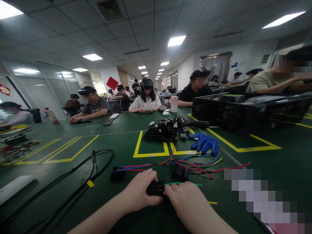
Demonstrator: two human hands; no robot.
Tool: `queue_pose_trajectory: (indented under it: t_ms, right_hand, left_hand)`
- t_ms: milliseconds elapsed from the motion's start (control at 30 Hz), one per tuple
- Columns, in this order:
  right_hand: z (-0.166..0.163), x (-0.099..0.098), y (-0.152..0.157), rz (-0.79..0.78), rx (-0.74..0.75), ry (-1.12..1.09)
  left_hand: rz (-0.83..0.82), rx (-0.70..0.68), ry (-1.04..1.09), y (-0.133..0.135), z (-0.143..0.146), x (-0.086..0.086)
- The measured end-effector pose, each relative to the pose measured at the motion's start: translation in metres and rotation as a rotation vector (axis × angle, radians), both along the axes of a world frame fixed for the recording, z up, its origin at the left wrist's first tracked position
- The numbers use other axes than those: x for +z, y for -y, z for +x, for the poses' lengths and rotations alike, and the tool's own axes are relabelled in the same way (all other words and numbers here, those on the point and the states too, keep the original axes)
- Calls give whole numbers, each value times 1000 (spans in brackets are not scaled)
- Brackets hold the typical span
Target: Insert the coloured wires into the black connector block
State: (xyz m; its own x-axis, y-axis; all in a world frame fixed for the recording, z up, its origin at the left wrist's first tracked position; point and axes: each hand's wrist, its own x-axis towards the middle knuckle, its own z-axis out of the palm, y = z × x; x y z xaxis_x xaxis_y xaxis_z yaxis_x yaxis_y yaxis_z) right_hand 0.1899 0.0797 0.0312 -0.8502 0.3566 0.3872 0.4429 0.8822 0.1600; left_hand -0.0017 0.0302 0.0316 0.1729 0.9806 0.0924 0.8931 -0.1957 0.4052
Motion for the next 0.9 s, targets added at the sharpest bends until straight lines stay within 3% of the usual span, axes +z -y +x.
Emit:
queue_pose_trajectory:
  t_ms: [167, 400, 667, 900]
  right_hand:
    - [0, 7, 0, -32, 17, -14]
    - [12, 17, -6, -232, -72, 91]
    - [14, 15, -8, -76, -42, 74]
    - [15, 17, -5, -30, -40, 97]
  left_hand:
    - [-27, 8, -31, 0, 1, 3]
    - [-56, 3, -13, 2, 1, 8]
    - [-58, 4, -18, 2, 1, 6]
    - [-48, 0, -10, 1, 1, 5]
